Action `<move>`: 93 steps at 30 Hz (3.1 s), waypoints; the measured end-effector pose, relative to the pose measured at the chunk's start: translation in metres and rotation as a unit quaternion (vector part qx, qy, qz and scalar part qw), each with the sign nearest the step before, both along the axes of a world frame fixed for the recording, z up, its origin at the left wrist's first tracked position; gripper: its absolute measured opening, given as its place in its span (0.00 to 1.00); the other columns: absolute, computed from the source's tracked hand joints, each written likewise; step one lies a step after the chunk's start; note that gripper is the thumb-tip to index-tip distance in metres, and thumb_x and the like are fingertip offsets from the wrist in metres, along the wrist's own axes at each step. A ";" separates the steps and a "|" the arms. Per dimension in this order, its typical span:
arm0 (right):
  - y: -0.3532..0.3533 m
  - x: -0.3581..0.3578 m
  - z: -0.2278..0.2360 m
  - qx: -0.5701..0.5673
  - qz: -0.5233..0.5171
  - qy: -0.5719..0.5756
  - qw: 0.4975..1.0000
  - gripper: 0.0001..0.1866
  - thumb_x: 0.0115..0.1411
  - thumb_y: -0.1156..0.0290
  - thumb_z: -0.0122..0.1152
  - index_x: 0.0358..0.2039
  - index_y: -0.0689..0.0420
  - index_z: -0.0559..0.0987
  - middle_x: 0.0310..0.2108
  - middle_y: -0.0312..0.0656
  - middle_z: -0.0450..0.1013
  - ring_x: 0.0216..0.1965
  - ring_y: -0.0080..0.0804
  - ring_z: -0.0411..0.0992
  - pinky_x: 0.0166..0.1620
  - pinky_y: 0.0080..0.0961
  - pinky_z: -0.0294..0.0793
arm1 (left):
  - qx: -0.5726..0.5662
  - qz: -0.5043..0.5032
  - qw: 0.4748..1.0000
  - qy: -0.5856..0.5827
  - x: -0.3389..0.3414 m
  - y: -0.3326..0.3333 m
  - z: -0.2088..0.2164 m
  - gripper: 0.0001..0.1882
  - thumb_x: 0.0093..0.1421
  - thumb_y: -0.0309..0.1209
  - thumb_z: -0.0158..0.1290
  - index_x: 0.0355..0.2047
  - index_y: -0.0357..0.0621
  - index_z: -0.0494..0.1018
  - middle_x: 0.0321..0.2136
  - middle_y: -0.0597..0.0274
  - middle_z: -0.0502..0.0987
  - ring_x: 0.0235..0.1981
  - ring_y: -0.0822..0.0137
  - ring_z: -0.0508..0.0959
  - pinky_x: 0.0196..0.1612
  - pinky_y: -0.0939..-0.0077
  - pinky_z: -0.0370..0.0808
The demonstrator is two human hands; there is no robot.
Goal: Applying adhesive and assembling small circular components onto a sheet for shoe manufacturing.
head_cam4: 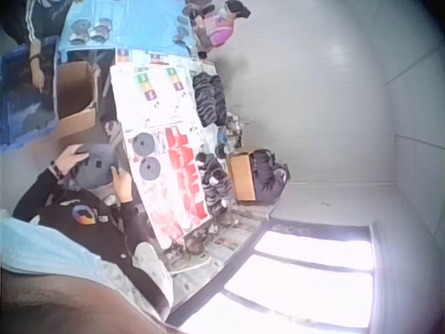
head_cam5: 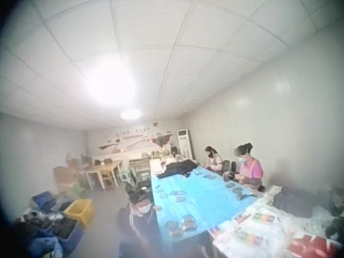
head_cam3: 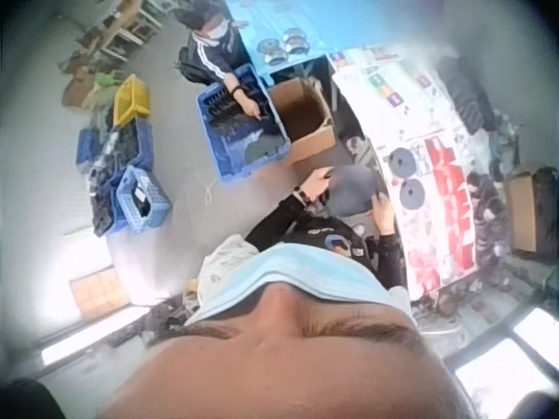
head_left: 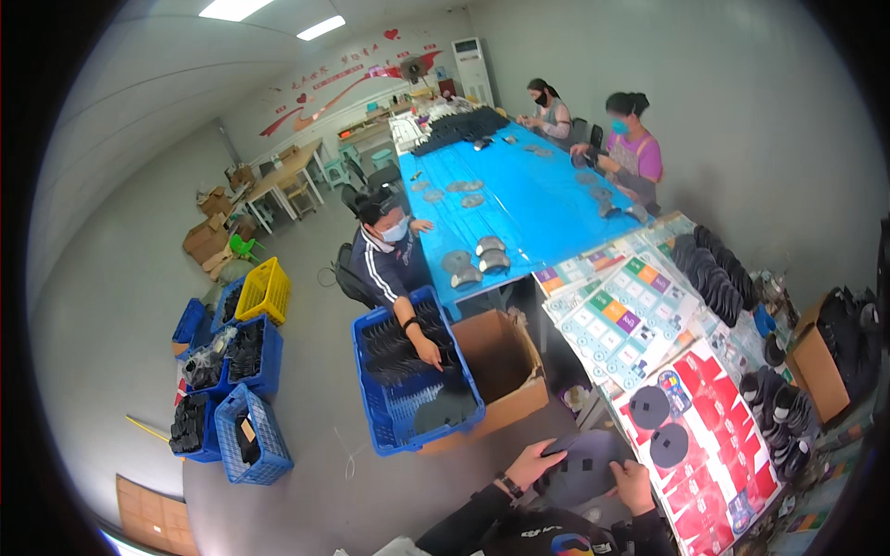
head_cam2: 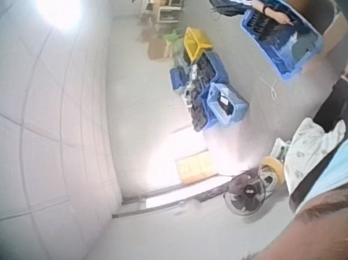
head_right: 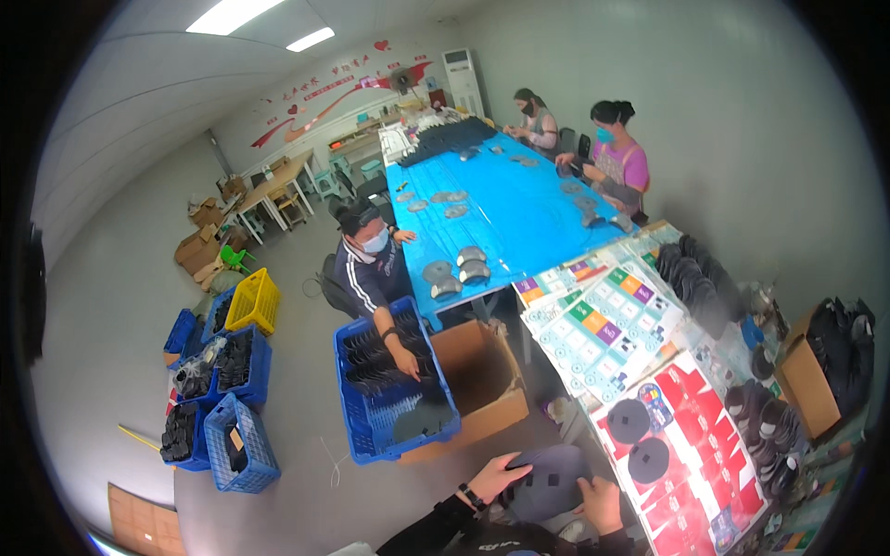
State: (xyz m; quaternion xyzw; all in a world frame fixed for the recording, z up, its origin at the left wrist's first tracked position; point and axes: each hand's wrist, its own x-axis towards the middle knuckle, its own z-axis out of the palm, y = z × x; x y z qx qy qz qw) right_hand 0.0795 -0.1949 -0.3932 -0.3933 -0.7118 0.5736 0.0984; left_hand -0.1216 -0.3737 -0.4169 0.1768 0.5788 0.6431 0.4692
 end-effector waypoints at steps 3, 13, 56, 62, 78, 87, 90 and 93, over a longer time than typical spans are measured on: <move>0.007 0.048 -0.039 0.039 -0.067 0.009 0.997 0.19 0.66 0.69 0.63 0.22 0.68 0.70 0.15 0.50 0.69 0.14 0.43 0.77 0.15 0.34 0.69 | -0.035 -0.055 0.997 -0.028 0.001 0.024 -0.009 0.23 0.65 0.30 0.61 0.58 0.35 0.72 0.49 0.63 0.79 0.49 0.73 0.76 0.54 0.76 0.73; 0.134 0.223 -0.129 0.036 -0.216 -0.027 0.975 0.14 0.66 0.66 0.60 0.41 0.66 0.81 0.22 0.39 0.75 0.21 0.23 0.71 0.24 0.26 0.71 | -0.232 0.051 0.971 0.006 -0.003 0.037 0.032 0.17 0.65 0.38 0.60 0.48 0.38 0.76 0.42 0.57 0.81 0.41 0.63 0.81 0.43 0.65 0.80; 0.126 0.189 -0.096 -0.210 -0.114 0.233 0.943 0.31 0.60 0.61 0.72 0.58 0.62 0.70 0.47 0.45 0.75 0.43 0.32 0.76 0.46 0.28 0.77 | -0.091 -0.133 0.986 -0.033 0.126 0.185 -0.031 0.21 0.68 0.31 0.56 0.59 0.38 0.71 0.52 0.60 0.78 0.50 0.68 0.78 0.54 0.71 0.75; 0.107 0.202 -0.079 -0.303 -0.190 0.164 0.919 0.21 0.57 0.67 0.75 0.44 0.68 0.79 0.34 0.42 0.79 0.31 0.25 0.78 0.31 0.20 0.78 | -0.121 -0.107 0.987 -0.024 0.162 0.215 -0.047 0.22 0.70 0.38 0.54 0.58 0.37 0.72 0.52 0.57 0.78 0.51 0.65 0.78 0.53 0.69 0.75; 0.099 0.375 -0.185 -0.248 -0.404 0.174 0.863 0.17 0.67 0.78 0.58 0.55 0.65 0.75 0.41 0.45 0.79 0.32 0.33 0.82 0.28 0.23 0.83 | -0.119 -0.103 0.984 -0.083 0.098 0.194 -0.095 0.19 0.70 0.35 0.55 0.57 0.41 0.72 0.51 0.61 0.79 0.49 0.65 0.80 0.52 0.66 0.77; 0.101 0.408 -0.230 -0.240 -0.439 0.159 0.851 0.18 0.67 0.78 0.57 0.57 0.54 0.77 0.40 0.36 0.80 0.28 0.25 0.79 0.23 0.20 0.78 | -0.140 -0.041 0.986 -0.078 0.083 0.182 -0.070 0.21 0.69 0.37 0.56 0.59 0.43 0.72 0.52 0.61 0.79 0.50 0.62 0.80 0.52 0.61 0.78; 0.103 0.409 -0.232 -0.253 -0.425 0.169 0.853 0.18 0.67 0.78 0.58 0.57 0.53 0.77 0.40 0.34 0.80 0.27 0.23 0.78 0.22 0.19 0.76 | -0.143 -0.045 0.986 -0.073 0.088 0.180 -0.068 0.21 0.69 0.37 0.55 0.59 0.44 0.72 0.52 0.61 0.79 0.50 0.62 0.80 0.53 0.62 0.77; 0.109 0.410 -0.235 -0.245 -0.418 0.155 0.861 0.19 0.67 0.77 0.58 0.58 0.54 0.77 0.39 0.35 0.80 0.26 0.24 0.79 0.22 0.19 0.76 | -0.141 -0.049 0.985 -0.089 0.093 0.181 -0.070 0.20 0.70 0.36 0.55 0.59 0.44 0.72 0.52 0.61 0.79 0.50 0.62 0.80 0.53 0.61 0.77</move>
